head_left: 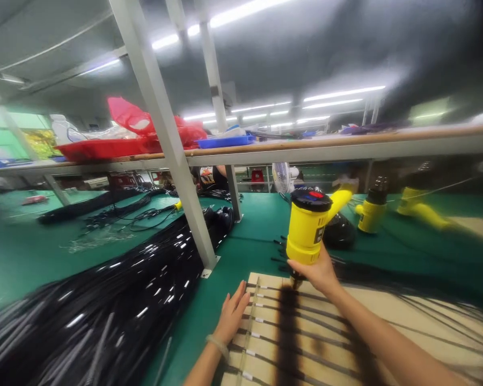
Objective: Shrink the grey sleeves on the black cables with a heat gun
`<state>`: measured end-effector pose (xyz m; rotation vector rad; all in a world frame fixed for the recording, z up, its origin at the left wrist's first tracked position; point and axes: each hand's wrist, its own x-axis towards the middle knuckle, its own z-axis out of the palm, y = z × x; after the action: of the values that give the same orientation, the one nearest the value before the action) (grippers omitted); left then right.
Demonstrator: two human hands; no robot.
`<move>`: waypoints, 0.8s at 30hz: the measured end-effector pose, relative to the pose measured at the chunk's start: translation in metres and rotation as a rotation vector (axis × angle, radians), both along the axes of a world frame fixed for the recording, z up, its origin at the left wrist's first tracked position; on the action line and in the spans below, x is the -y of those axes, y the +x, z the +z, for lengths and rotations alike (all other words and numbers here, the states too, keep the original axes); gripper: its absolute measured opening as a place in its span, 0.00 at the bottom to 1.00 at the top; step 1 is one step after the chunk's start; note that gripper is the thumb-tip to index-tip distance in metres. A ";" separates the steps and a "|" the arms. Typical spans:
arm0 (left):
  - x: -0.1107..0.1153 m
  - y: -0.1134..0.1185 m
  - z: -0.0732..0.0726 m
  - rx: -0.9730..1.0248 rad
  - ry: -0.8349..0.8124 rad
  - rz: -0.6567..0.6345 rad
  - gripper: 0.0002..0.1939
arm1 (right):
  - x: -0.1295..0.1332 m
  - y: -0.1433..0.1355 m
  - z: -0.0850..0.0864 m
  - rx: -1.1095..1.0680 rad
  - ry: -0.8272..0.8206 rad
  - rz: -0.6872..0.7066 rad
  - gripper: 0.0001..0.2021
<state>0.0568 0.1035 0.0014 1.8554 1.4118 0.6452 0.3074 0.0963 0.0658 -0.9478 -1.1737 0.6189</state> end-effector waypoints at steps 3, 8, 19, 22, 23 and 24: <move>0.001 0.001 0.002 -0.017 -0.006 -0.006 0.33 | 0.000 0.001 -0.001 0.018 -0.008 -0.015 0.30; 0.000 0.002 0.002 -0.013 -0.002 0.006 0.33 | -0.001 0.001 -0.002 -0.006 -0.001 0.010 0.30; 0.000 0.003 0.001 -0.043 0.009 0.011 0.33 | -0.004 0.002 -0.009 0.082 0.009 -0.049 0.32; 0.000 0.004 0.000 -0.039 0.015 0.013 0.34 | -0.005 0.002 -0.010 0.083 0.011 -0.058 0.33; 0.000 0.004 0.000 -0.039 0.018 0.013 0.34 | -0.005 0.002 -0.010 0.079 0.010 -0.058 0.33; 0.000 0.004 -0.001 -0.039 0.019 0.013 0.34 | -0.005 0.003 -0.010 0.075 0.007 -0.058 0.33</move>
<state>0.0605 0.1031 0.0009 1.8846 1.4478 0.6342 0.3099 0.1008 0.0559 -1.0031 -1.2099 0.5369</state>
